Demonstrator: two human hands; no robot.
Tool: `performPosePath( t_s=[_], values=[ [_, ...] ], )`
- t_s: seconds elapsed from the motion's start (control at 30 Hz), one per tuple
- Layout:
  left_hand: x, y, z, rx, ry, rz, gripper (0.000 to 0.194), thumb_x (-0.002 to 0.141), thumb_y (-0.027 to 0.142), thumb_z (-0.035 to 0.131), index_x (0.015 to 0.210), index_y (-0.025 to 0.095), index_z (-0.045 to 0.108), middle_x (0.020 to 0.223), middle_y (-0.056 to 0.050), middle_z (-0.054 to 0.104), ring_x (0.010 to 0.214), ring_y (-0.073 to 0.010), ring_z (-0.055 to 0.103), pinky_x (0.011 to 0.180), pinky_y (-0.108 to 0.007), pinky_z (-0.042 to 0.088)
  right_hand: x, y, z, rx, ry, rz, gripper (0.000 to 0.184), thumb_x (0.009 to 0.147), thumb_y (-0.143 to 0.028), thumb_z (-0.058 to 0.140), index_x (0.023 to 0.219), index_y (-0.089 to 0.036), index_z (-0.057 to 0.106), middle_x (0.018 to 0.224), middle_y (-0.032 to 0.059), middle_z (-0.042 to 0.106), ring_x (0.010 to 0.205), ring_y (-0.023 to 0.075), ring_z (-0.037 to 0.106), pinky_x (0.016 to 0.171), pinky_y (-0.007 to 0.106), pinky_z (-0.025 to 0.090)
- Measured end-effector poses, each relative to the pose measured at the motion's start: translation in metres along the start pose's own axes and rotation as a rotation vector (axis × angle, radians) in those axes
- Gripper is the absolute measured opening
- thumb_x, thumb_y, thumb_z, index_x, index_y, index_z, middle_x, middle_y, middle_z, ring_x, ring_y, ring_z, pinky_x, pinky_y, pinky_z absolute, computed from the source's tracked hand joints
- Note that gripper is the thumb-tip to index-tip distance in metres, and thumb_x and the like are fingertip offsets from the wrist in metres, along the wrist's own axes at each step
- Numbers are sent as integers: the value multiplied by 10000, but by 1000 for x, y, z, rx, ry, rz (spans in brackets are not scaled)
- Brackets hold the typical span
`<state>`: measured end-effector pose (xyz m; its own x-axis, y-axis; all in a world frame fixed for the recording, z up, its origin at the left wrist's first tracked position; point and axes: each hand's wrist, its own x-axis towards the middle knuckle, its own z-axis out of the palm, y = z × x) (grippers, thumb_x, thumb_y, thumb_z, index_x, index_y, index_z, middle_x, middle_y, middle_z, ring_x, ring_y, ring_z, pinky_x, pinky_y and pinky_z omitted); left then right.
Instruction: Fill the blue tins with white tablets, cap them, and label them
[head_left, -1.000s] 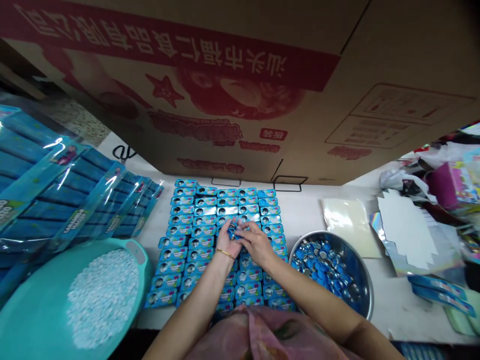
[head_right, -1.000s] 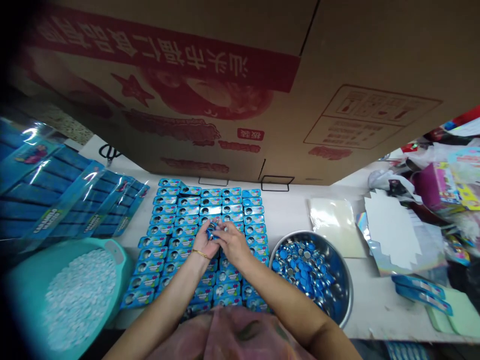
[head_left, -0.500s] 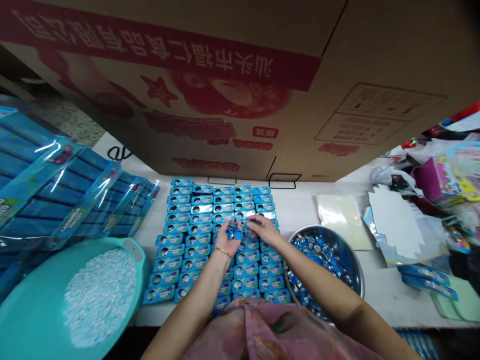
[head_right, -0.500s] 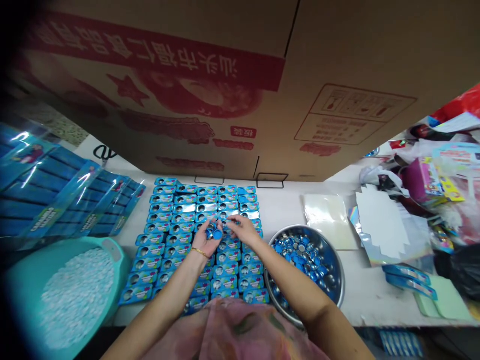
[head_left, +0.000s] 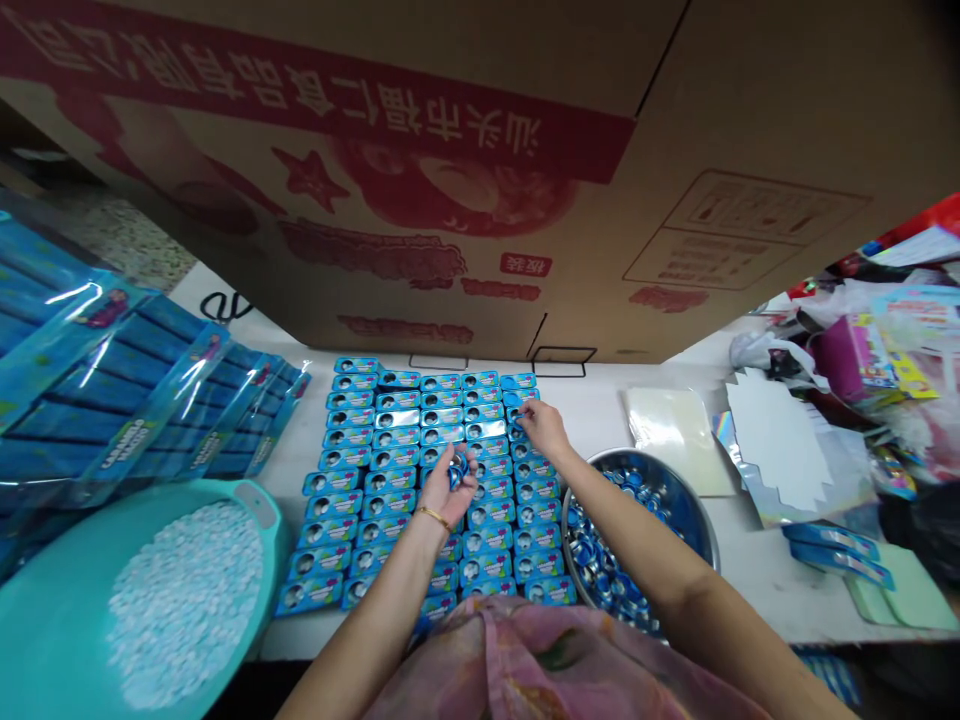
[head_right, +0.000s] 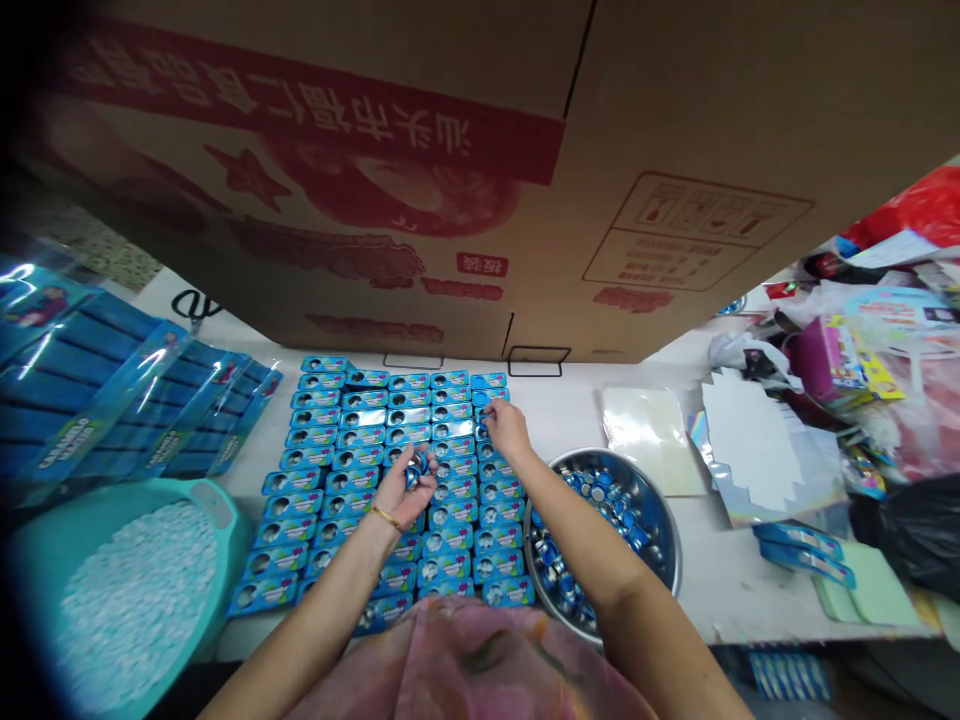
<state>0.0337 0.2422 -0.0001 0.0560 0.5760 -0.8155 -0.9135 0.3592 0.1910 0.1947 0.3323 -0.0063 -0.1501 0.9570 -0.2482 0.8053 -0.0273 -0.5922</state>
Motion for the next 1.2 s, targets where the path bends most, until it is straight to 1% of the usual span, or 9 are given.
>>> performPosePath(
  t_s=[0.13, 0.33, 0.47, 0.6, 0.73, 0.83, 1.0, 1.1, 1.2],
  values=[
    [-8, -1, -3, 90, -25, 27, 143, 781, 266, 497, 767, 130, 539, 659, -42, 548, 524, -86, 523, 339, -129, 321, 34, -18, -4, -494, -184, 44, 259, 724, -161, 539, 981, -176, 558, 954, 92, 616, 894, 194, 570, 707, 251, 416],
    [-12, 4, -7, 120, -79, 29, 174, 781, 296, 492, 791, 134, 555, 697, -50, 570, 555, -99, 540, 352, -140, 337, 67, -27, -5, -576, -287, 131, 507, 608, -280, 691, 1074, -178, 520, 1003, 102, 604, 923, 209, 568, 712, 248, 428],
    [-12, 7, -9, 135, -99, -5, 228, 817, 291, 420, 840, 116, 564, 753, -80, 597, 595, -113, 562, 375, -153, 370, 50, -28, -11, -583, -257, 107, 498, 664, -270, 651, 1123, -168, 489, 1007, 107, 596, 938, 216, 556, 736, 267, 419],
    [-7, 4, -10, 205, -108, 5, 239, 811, 311, 439, 866, 113, 560, 736, -73, 599, 560, -98, 551, 361, -142, 341, 3, -37, 0, -358, -169, -201, 281, 805, -270, 487, 1077, -221, 536, 1036, 56, 573, 925, 161, 543, 771, 253, 397],
    [-1, -10, -11, 239, -106, 48, 249, 751, 378, 525, 758, 131, 544, 624, -21, 556, 499, -88, 526, 334, -138, 293, -36, -44, 24, -55, -301, -508, 156, 767, -235, 533, 883, -225, 637, 866, 19, 578, 814, 130, 539, 706, 224, 395],
    [0, -18, -13, 252, -108, 14, 205, 727, 340, 569, 762, 139, 551, 625, -9, 548, 489, -74, 515, 327, -127, 270, -42, -35, 27, 123, -284, -453, 101, 721, -158, 559, 781, -194, 632, 765, -2, 563, 729, 113, 528, 671, 216, 391],
    [-1, -15, -17, 289, -158, -9, 161, 742, 219, 553, 866, 123, 589, 704, -43, 575, 521, -59, 512, 344, -117, 285, -26, -7, -2, 289, -114, -203, 94, 716, -187, 548, 805, -166, 569, 623, -41, 515, 574, 98, 477, 577, 209, 377],
    [-3, -16, -13, 352, -142, -17, 196, 738, 270, 558, 847, 112, 599, 698, -47, 574, 504, -54, 497, 337, -118, 271, -26, -2, -14, 220, -129, -307, 68, 709, -230, 569, 695, -164, 574, 638, -27, 522, 625, 103, 475, 616, 215, 369],
    [-3, -23, -7, 411, -123, -16, 185, 686, 254, 612, 823, 130, 598, 693, -24, 571, 486, -48, 486, 329, -115, 246, -41, -8, -5, 245, -246, -435, 126, 727, -251, 554, 641, -161, 575, 647, -17, 516, 639, 100, 473, 612, 210, 370]
  ],
)
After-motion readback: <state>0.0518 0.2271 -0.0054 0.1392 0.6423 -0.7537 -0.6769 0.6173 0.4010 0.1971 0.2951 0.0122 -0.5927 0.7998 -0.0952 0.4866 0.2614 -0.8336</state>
